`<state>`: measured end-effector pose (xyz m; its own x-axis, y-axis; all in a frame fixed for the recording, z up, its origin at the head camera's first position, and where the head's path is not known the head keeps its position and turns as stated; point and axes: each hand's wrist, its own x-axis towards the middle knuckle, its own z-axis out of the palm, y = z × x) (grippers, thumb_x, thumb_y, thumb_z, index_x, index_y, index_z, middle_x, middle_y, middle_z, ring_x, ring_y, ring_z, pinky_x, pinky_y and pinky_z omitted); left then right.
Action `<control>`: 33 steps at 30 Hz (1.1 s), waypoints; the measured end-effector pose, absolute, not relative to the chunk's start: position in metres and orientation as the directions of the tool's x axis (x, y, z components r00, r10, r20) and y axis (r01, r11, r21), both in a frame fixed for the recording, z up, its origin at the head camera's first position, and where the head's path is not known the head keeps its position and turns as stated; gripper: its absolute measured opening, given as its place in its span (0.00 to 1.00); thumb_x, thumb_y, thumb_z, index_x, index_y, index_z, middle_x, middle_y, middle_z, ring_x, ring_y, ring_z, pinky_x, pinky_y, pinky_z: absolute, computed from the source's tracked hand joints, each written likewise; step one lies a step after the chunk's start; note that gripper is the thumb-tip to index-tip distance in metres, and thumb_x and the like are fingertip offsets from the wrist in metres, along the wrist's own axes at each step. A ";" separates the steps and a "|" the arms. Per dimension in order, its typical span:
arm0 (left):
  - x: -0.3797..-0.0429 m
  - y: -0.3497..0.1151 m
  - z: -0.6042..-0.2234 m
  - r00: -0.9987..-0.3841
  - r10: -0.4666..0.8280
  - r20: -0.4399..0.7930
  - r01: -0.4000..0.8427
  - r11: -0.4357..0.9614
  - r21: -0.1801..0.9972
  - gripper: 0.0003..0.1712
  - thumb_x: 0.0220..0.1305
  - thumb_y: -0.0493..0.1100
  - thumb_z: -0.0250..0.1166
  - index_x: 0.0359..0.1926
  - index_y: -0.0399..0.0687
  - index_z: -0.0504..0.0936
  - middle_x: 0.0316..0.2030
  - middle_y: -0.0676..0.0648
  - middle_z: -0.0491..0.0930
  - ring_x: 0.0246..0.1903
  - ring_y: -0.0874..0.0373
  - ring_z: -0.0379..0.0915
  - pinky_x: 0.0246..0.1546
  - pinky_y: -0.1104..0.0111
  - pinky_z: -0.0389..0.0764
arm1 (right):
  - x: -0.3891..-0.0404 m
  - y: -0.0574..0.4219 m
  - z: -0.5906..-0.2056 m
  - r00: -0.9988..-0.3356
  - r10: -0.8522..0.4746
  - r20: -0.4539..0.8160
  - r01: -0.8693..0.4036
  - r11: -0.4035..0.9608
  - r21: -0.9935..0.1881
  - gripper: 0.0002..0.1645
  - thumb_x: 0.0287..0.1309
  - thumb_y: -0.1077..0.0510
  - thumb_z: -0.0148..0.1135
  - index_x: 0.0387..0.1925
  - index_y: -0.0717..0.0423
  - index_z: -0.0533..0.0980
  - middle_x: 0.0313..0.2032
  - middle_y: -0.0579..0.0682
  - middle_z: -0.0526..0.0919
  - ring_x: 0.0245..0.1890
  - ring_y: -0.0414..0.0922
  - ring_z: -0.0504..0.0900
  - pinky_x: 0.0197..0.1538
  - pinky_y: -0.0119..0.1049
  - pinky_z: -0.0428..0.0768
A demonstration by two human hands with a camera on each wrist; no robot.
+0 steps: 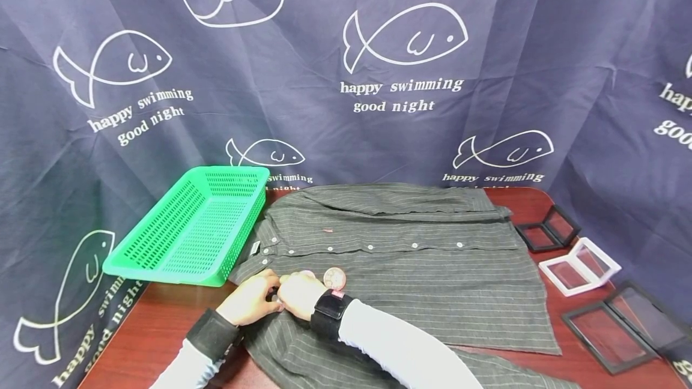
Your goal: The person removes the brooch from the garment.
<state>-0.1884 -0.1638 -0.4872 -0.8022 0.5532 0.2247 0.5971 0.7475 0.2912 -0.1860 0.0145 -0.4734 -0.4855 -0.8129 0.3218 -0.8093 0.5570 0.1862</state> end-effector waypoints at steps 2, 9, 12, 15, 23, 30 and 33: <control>-0.189 -0.163 -0.488 -0.805 0.548 0.227 0.593 0.754 0.284 0.14 0.41 0.39 0.75 0.32 0.47 0.82 0.30 0.52 0.76 0.31 0.61 0.73 0.36 0.68 0.77 | -0.185 0.014 -0.475 -0.488 -0.811 0.324 -0.800 0.563 0.206 0.05 0.50 0.50 0.68 0.23 0.42 0.83 0.25 0.39 0.78 0.26 0.37 0.79 0.35 0.29 0.74; -0.186 -0.161 -0.486 -0.805 0.545 0.236 0.593 0.755 0.279 0.12 0.43 0.39 0.74 0.31 0.47 0.81 0.28 0.52 0.74 0.29 0.60 0.72 0.33 0.68 0.77 | -0.182 0.014 -0.477 -0.505 -0.806 0.307 -0.780 0.579 0.237 0.07 0.50 0.50 0.67 0.20 0.42 0.81 0.25 0.38 0.77 0.25 0.36 0.77 0.34 0.26 0.74; -0.186 -0.161 -0.485 -0.803 0.546 0.238 0.595 0.754 0.278 0.12 0.42 0.39 0.73 0.30 0.47 0.80 0.28 0.52 0.73 0.29 0.60 0.72 0.33 0.69 0.76 | -0.182 0.014 -0.478 -0.513 -0.803 0.303 -0.781 0.583 0.224 0.07 0.51 0.51 0.67 0.20 0.41 0.80 0.25 0.37 0.77 0.25 0.35 0.77 0.34 0.25 0.74; -0.187 -0.161 -0.484 -0.804 0.547 0.233 0.594 0.756 0.275 0.12 0.42 0.39 0.73 0.30 0.47 0.80 0.28 0.53 0.73 0.28 0.61 0.71 0.32 0.69 0.75 | -0.181 0.014 -0.477 -0.510 -0.806 0.302 -0.776 0.582 0.243 0.07 0.52 0.50 0.66 0.20 0.40 0.80 0.27 0.37 0.77 0.26 0.35 0.76 0.34 0.25 0.73; -0.185 -0.160 -0.482 -0.814 0.536 0.222 0.580 0.767 0.275 0.15 0.40 0.40 0.76 0.29 0.47 0.80 0.27 0.54 0.72 0.28 0.61 0.71 0.32 0.69 0.75 | -0.179 0.011 -0.479 -0.540 -0.789 0.292 -0.731 0.612 0.302 0.06 0.53 0.50 0.65 0.23 0.40 0.80 0.29 0.36 0.77 0.26 0.35 0.76 0.30 0.26 0.75; -0.185 -0.160 -0.484 -0.823 0.526 0.214 0.568 0.776 0.276 0.15 0.38 0.40 0.77 0.28 0.48 0.79 0.27 0.55 0.70 0.27 0.62 0.69 0.31 0.69 0.74 | -0.178 0.009 -0.479 -0.577 -0.779 0.247 -0.719 0.627 0.300 0.06 0.54 0.49 0.65 0.23 0.38 0.80 0.31 0.35 0.77 0.29 0.35 0.77 0.32 0.27 0.77; -0.187 -0.161 -0.486 -0.821 0.527 0.217 0.570 0.776 0.271 0.16 0.37 0.40 0.77 0.28 0.48 0.79 0.27 0.55 0.70 0.27 0.62 0.69 0.31 0.68 0.74 | -0.178 0.008 -0.478 -0.563 -0.793 0.233 -0.722 0.609 0.327 0.06 0.54 0.47 0.64 0.23 0.36 0.80 0.32 0.35 0.77 0.30 0.34 0.77 0.34 0.27 0.77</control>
